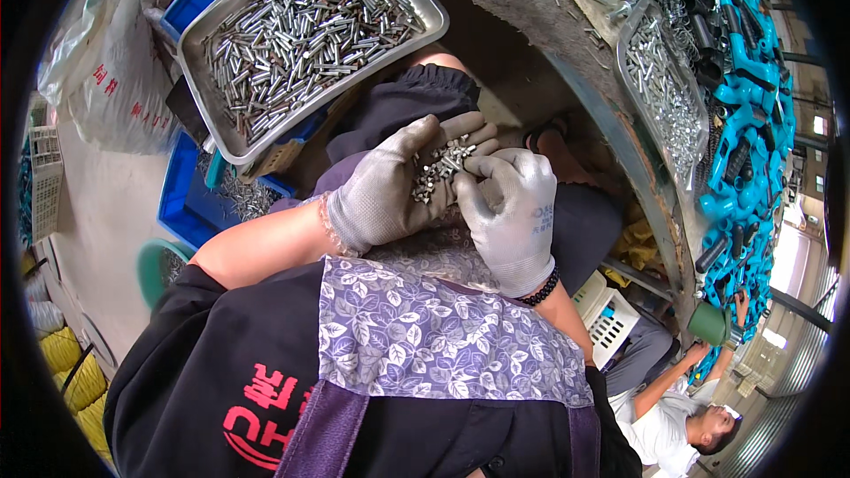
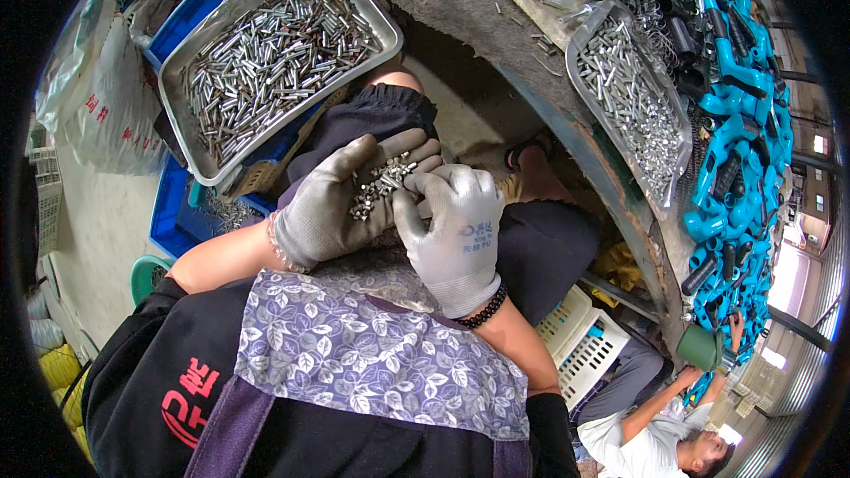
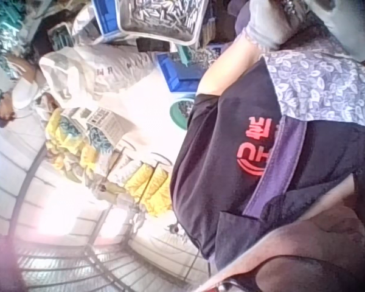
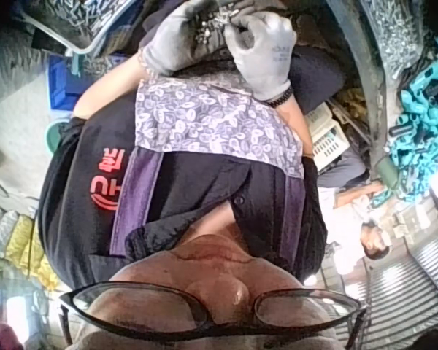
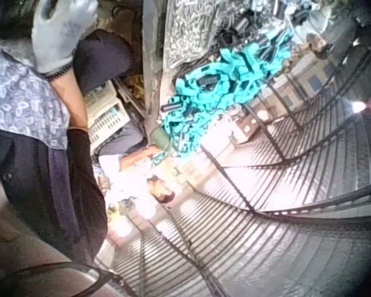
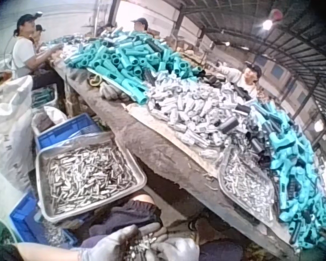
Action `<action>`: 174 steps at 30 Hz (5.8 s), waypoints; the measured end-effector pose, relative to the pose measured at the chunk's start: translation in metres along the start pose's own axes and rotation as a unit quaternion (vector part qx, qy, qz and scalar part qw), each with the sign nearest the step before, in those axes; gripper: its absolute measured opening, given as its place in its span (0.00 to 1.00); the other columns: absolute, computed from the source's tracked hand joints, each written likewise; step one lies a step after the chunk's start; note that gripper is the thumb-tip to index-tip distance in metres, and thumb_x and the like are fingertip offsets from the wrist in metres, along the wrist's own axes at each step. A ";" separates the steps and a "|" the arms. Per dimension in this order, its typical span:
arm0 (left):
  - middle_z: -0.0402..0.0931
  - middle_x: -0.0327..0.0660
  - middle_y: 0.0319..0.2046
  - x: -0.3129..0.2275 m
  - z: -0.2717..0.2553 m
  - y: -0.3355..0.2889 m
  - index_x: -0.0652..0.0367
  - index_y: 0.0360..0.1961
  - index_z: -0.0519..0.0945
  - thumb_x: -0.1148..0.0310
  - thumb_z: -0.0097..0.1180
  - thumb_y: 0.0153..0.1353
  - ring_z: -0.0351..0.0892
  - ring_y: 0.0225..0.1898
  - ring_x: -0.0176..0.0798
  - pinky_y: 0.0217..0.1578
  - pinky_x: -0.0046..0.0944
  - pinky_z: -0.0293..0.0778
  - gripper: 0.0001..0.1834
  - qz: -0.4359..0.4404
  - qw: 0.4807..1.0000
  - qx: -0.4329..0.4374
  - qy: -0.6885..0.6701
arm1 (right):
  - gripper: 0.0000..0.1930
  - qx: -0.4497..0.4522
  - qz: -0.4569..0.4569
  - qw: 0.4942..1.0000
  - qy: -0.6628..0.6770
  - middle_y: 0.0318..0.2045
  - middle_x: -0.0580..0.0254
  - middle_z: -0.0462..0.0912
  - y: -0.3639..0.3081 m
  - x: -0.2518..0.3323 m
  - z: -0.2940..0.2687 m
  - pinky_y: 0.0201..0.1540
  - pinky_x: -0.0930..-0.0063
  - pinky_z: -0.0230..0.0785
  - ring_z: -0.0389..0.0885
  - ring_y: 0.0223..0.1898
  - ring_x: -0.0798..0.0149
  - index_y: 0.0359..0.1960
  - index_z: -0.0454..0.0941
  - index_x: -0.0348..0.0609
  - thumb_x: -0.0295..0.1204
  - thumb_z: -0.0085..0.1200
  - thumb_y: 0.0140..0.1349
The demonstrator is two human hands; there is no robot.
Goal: The person sorts small metal bolts by hand, inspecting them and placing them into different blue plastic bins and a green plastic basin from a metal tray.
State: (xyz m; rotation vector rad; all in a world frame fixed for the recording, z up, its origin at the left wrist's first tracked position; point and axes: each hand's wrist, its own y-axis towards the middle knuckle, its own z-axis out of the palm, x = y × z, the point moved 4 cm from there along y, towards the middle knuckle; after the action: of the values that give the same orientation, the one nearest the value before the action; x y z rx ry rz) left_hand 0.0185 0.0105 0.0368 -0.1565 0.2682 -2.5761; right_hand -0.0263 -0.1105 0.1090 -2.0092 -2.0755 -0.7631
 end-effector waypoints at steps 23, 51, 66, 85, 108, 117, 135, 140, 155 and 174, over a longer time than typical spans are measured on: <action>0.65 0.49 0.71 0.002 -0.002 0.000 0.63 0.75 0.59 0.53 0.37 0.79 0.68 0.71 0.45 0.70 0.47 0.68 0.32 0.007 1.000 -0.003 0.007 | 0.08 0.023 -0.012 0.959 0.284 0.37 0.61 0.79 -0.011 -0.010 -0.006 0.51 0.66 0.71 0.78 0.45 0.59 0.37 0.83 0.41 0.20 0.64 0.57; 0.55 0.45 0.77 -0.004 0.009 -0.003 0.59 0.78 0.52 0.47 0.35 0.80 0.65 0.73 0.44 0.67 0.45 0.72 0.35 -0.054 0.996 0.074 -0.008 | 0.06 0.053 -0.085 0.995 -0.023 0.38 0.66 0.80 0.012 0.002 -0.016 0.51 0.54 0.65 0.77 0.46 0.54 0.35 0.85 0.52 0.31 0.65 0.55; 0.61 0.56 0.73 0.000 0.011 0.001 0.68 0.74 0.57 0.53 0.38 0.79 0.64 0.73 0.52 0.75 0.50 0.58 0.33 -0.018 0.998 0.021 -0.050 | 0.06 -0.184 -0.091 0.973 -0.103 0.38 0.57 0.80 0.084 -0.041 -0.084 0.52 0.54 0.66 0.77 0.45 0.51 0.33 0.82 0.46 0.31 0.64 0.55; 0.75 0.49 0.61 0.001 0.015 -0.009 0.64 0.68 0.68 0.51 0.36 0.81 0.80 0.59 0.44 0.62 0.46 0.77 0.29 -0.045 0.996 0.062 -0.055 | 0.09 0.098 -0.186 0.975 0.077 0.49 0.64 0.83 0.033 0.001 -0.026 0.58 0.53 0.67 0.77 0.53 0.49 0.34 0.85 0.49 0.27 0.63 0.49; 0.69 0.40 0.67 -0.007 -0.005 -0.013 0.55 0.73 0.62 0.63 0.46 0.77 0.69 0.67 0.40 0.74 0.45 0.56 0.27 0.100 0.890 0.122 0.428 | 0.10 0.010 -0.111 0.993 -0.048 0.53 0.61 0.79 0.024 0.012 -0.008 0.59 0.49 0.65 0.74 0.58 0.48 0.39 0.83 0.47 0.32 0.65 0.55; 0.72 0.39 0.64 -0.008 0.003 -0.010 0.54 0.74 0.63 0.57 0.38 0.81 0.73 0.64 0.36 0.69 0.43 0.66 0.25 0.070 0.965 0.091 0.236 | 0.09 -0.002 -0.087 0.992 0.096 0.48 0.58 0.81 0.022 0.016 -0.009 0.59 0.50 0.66 0.75 0.57 0.45 0.33 0.81 0.47 0.25 0.66 0.49; 0.62 0.52 0.73 -0.005 0.013 -0.001 0.64 0.75 0.59 0.52 0.41 0.79 0.65 0.73 0.51 0.75 0.50 0.59 0.33 -0.007 0.998 0.064 -0.009 | 0.16 -0.042 0.116 0.816 0.565 0.42 0.54 0.85 0.021 -0.024 -0.044 0.49 0.71 0.78 0.85 0.42 0.66 0.58 0.73 0.34 0.21 0.57 0.70; 0.62 0.52 0.73 -0.005 0.008 -0.002 0.63 0.75 0.59 0.53 0.41 0.79 0.64 0.73 0.50 0.75 0.51 0.58 0.32 0.006 0.997 0.064 -0.031 | 0.12 -0.248 0.115 0.943 0.191 0.40 0.57 0.88 0.036 -0.052 -0.093 0.47 0.76 0.76 0.85 0.41 0.67 0.50 0.83 0.34 0.20 0.62 0.65; 0.63 0.48 0.73 -0.003 0.009 -0.001 0.59 0.77 0.56 0.51 0.37 0.80 0.74 0.66 0.47 0.67 0.50 0.72 0.33 -0.017 0.993 0.104 -0.055 | 0.09 -0.063 -0.069 0.996 -0.013 0.57 0.57 0.78 0.011 -0.001 -0.015 0.62 0.49 0.65 0.71 0.63 0.45 0.37 0.85 0.49 0.30 0.68 0.54; 0.64 0.53 0.72 0.007 0.010 0.002 0.65 0.74 0.60 0.53 0.40 0.79 0.67 0.71 0.48 0.74 0.49 0.62 0.32 -0.017 0.998 0.048 -0.031 | 0.22 -0.169 -0.164 0.971 -0.045 0.38 0.66 0.82 0.020 -0.015 -0.052 0.70 0.46 0.55 0.80 0.47 0.60 0.51 0.78 0.49 0.20 0.64 0.52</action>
State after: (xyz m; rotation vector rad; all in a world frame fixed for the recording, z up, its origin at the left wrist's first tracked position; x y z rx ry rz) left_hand 0.0155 0.0035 0.0464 -0.2059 0.1187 -2.6073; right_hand -0.0175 -0.1478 0.1522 -1.9012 -2.5156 -1.1742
